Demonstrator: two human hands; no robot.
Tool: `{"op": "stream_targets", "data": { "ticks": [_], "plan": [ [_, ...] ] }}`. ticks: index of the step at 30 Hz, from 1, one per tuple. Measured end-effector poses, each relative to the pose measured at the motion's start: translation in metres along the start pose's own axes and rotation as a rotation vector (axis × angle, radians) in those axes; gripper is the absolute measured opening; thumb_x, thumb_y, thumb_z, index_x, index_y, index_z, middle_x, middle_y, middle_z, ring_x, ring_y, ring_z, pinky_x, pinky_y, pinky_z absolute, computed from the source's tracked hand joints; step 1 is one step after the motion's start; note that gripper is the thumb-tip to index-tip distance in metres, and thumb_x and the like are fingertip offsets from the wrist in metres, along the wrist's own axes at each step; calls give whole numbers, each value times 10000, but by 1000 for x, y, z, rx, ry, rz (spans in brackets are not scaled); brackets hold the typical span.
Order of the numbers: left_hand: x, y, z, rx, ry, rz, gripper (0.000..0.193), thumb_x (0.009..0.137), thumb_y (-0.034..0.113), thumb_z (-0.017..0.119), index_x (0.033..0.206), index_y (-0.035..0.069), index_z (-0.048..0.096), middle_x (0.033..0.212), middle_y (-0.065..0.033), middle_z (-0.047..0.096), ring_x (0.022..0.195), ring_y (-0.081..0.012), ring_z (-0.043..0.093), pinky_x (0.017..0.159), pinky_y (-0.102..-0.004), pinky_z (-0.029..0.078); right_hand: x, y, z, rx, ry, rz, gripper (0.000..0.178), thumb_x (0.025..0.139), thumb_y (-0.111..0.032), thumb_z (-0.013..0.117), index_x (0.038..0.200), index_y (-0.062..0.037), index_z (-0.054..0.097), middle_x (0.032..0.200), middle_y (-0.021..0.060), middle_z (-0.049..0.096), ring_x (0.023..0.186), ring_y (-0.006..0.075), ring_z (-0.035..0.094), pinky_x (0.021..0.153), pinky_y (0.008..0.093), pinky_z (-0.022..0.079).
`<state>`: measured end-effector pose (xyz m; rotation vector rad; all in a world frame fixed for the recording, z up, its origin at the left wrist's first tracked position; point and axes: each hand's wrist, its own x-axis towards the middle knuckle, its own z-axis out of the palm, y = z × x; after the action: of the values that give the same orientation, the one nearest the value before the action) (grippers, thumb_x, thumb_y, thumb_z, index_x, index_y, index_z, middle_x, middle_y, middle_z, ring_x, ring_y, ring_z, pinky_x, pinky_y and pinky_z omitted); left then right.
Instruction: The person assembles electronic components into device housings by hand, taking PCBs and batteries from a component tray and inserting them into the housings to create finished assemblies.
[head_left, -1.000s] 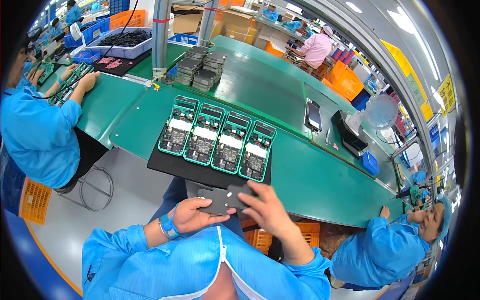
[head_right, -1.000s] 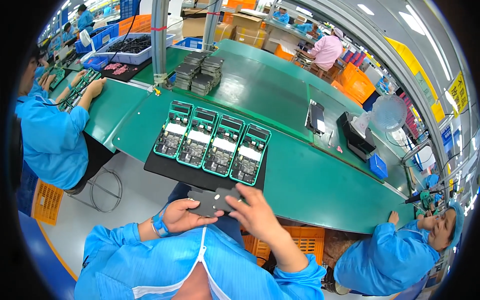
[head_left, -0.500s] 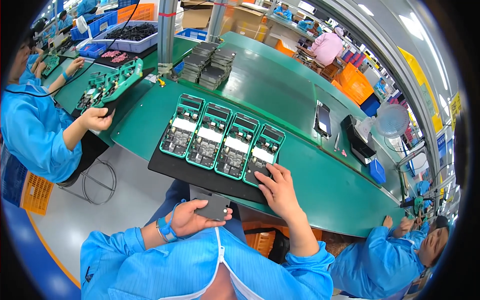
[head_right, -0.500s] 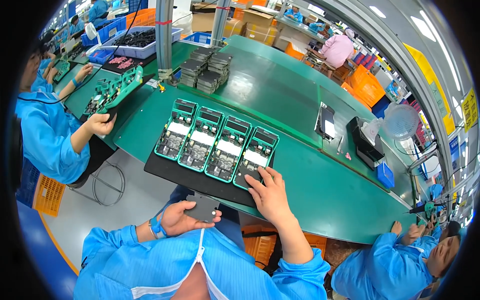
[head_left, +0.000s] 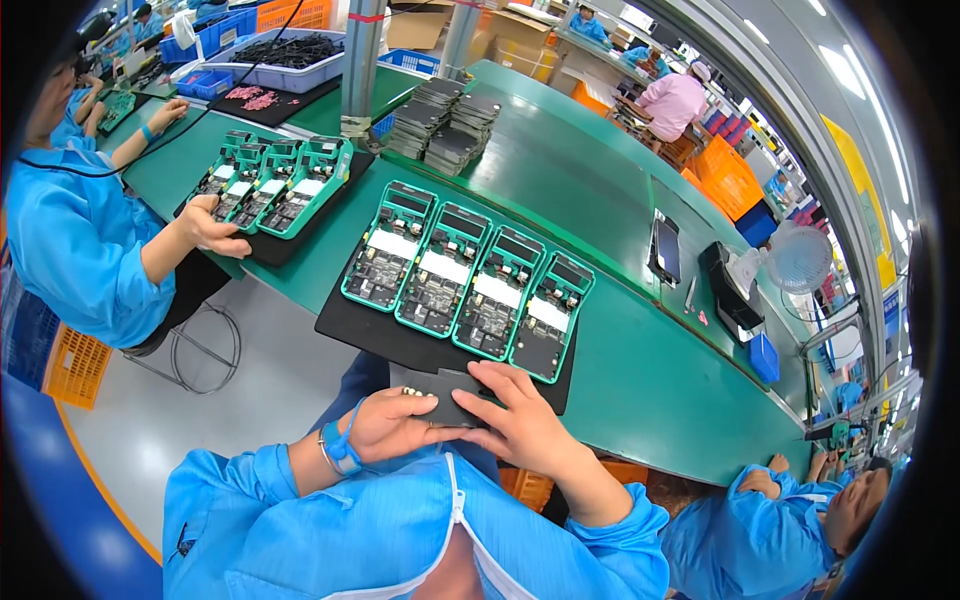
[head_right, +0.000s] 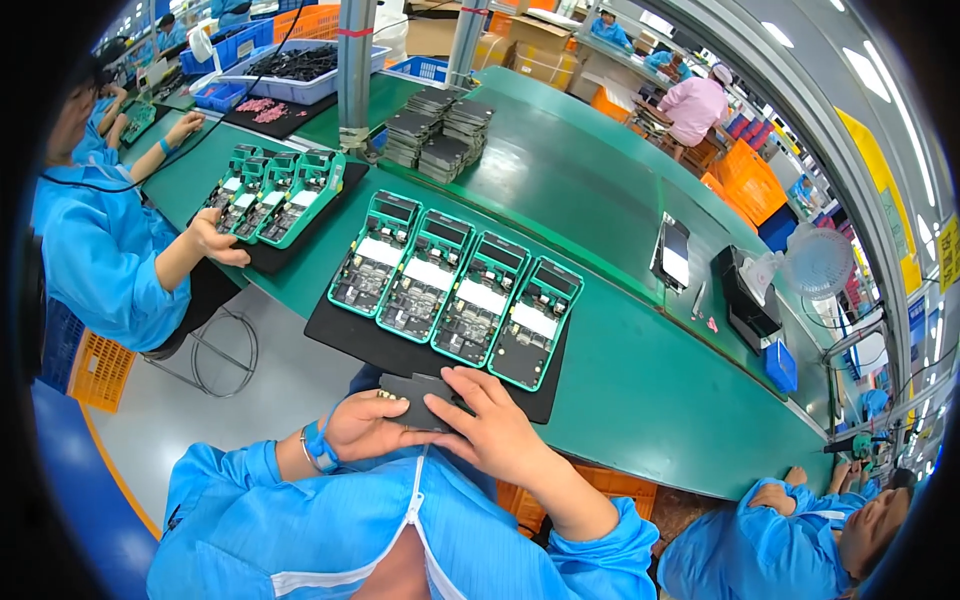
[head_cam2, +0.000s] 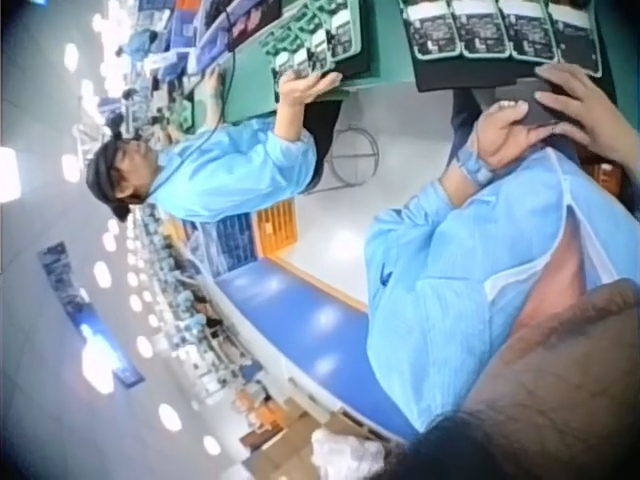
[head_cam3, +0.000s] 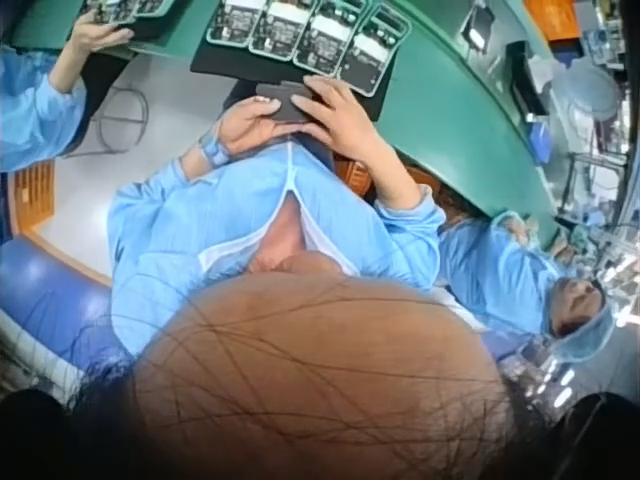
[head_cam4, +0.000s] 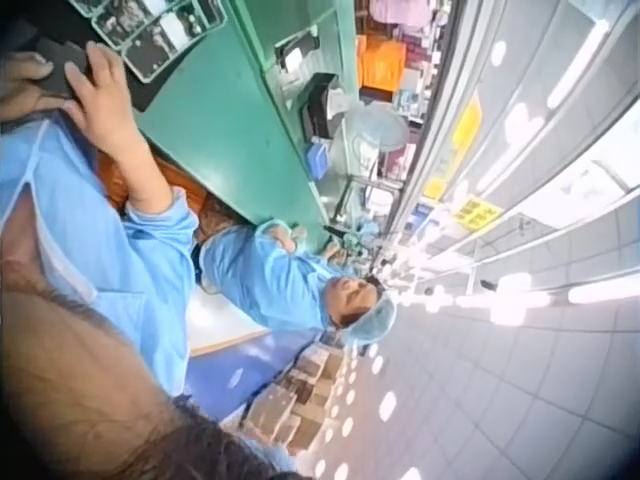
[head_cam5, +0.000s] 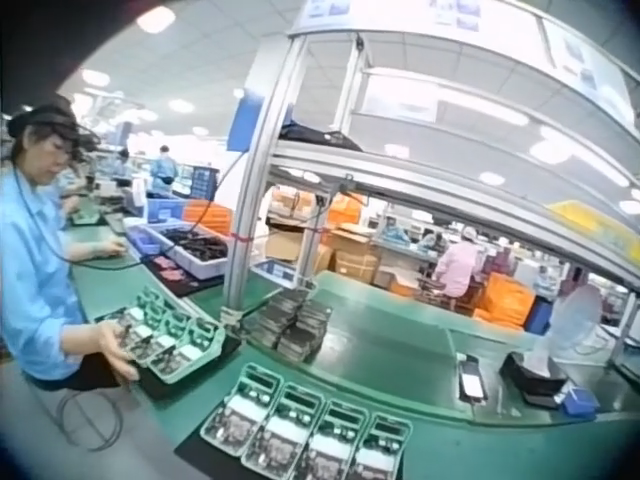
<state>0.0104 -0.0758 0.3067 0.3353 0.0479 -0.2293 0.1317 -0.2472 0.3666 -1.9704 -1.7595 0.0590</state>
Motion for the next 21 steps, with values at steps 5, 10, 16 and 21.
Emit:
{"op": "stream_targets", "data": {
  "ticks": [5,10,16,21],
  "plan": [
    [-11,21,5,-27,-8,57,450,930,145,383,1330,-40,291,1340,-214,371,1256,-338,363,1056,-451,299,17,15,0,-95,136,50,439,699,-133,704,1121,-123,581,1201,175,463,1068,366,459,890,430,421],
    [-27,35,-1,-106,-5,102,509,899,189,359,1330,-70,279,1365,-258,317,1279,-359,321,1075,-446,256,34,38,10,-278,188,201,349,750,-151,661,1096,-174,619,1180,160,487,1099,357,427,903,441,387],
    [-39,44,-12,-84,12,142,513,890,166,366,1335,-71,268,1370,-257,308,1279,-365,316,1074,-448,255,41,40,16,-302,115,206,357,755,-148,657,1107,-196,617,1203,159,488,1144,359,404,930,456,360],
    [-42,47,-20,-32,31,143,540,887,149,429,1352,-50,241,1361,-253,320,1275,-373,320,1073,-451,264,44,36,16,-398,56,190,355,768,-208,650,1121,-213,610,1236,166,462,1168,378,380,940,476,342]
  ]
}}
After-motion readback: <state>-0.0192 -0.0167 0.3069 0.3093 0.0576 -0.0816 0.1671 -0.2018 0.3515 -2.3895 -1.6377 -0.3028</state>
